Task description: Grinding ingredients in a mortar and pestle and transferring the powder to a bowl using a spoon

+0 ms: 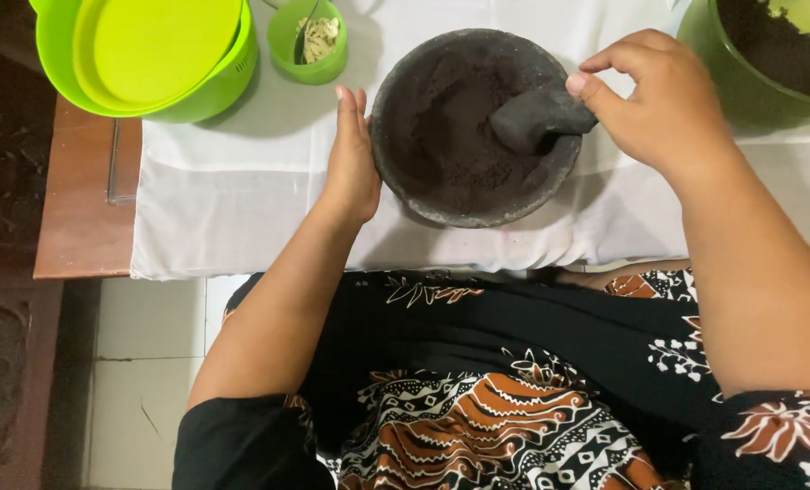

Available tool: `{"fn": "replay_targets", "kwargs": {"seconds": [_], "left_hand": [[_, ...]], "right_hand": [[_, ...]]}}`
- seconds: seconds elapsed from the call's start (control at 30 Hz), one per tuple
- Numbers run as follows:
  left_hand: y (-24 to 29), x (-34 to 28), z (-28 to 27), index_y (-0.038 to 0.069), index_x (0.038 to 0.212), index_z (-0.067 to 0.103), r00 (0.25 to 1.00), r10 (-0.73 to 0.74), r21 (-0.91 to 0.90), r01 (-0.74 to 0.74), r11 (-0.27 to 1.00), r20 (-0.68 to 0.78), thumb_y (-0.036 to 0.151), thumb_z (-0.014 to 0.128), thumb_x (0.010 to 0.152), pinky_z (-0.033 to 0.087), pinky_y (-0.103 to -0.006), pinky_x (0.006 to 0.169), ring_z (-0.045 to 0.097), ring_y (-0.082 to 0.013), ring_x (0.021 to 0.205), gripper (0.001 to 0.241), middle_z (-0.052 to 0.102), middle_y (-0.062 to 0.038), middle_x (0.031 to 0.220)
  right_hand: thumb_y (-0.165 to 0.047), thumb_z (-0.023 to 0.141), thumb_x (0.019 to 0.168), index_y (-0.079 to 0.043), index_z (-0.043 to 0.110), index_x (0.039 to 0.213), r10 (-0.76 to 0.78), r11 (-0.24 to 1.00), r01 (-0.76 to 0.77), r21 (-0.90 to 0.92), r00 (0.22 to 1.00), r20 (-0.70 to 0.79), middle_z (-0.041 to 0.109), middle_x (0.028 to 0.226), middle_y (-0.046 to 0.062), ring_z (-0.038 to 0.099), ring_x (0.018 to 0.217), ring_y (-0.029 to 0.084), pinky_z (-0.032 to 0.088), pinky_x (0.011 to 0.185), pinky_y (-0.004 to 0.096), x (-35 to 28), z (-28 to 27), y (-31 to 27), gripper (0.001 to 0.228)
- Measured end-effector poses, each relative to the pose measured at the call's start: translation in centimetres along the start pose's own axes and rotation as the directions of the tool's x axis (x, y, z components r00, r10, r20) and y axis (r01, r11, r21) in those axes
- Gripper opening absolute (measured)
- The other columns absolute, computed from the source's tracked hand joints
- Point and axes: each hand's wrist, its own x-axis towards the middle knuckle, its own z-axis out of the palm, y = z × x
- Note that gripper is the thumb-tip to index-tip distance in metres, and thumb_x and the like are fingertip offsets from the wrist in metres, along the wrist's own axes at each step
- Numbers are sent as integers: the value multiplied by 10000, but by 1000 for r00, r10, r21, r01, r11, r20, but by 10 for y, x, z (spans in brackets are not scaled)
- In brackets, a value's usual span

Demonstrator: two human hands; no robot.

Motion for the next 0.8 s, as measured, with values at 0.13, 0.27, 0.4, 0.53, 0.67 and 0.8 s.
{"fn": "replay_targets", "kwargs": {"seconds": [0.13,0.27,0.4,0.53,0.67,0.8], "left_hand": [[9,-4,5,-38,1590,39,999,10,35,-8,999,-39,679,320,899,222,-448,1221,257,-384,1524,1034,200,-323,1638],[19,-7,10,1,1595,166,992,13,143,5,990,-123,716,353,834,273,-492,1197,297,-420,1503,1060,268,-317,1619],[25,-10,15,-16,1524,342,970,218,493,-139,859,-106,581,322,957,248,-426,1205,287,-330,1519,824,339,-209,1623],[13,-7,9,-1,1403,539,899,437,754,-262,602,-38,437,492,1010,313,-429,1173,357,-340,1470,591,415,-223,1533],[28,-8,28,24,1364,595,838,500,821,-434,372,216,328,630,990,349,-470,1148,383,-383,1422,484,398,-229,1525],[44,-3,55,52,1313,645,787,412,814,-559,161,459,305,716,951,348,-495,1120,422,-386,1367,448,463,-201,1484]], "right_hand": [[-288,809,976,27,757,1227,64,998,-62,-21,988,138,690,1170,212,632,945,355,502,795,454,5,-10,-9,406],[-308,742,1003,-16,752,1242,105,994,-101,-32,973,205,678,1215,206,620,1035,392,480,872,483,7,-6,-6,378],[-169,730,1063,40,755,1216,-59,998,58,23,998,36,672,1190,214,627,1045,376,489,865,445,10,-11,-4,259],[-163,716,1046,46,739,1213,-63,996,61,66,998,27,660,1264,219,620,1122,379,487,909,447,11,-21,-9,268],[-46,725,1082,109,711,1247,-77,983,96,158,990,-122,658,1279,256,628,1206,394,476,980,451,11,-62,1,227],[-115,767,1107,47,806,1158,86,974,-119,-193,981,-173,736,1125,203,644,859,346,503,734,423,-4,-98,90,173]]}}
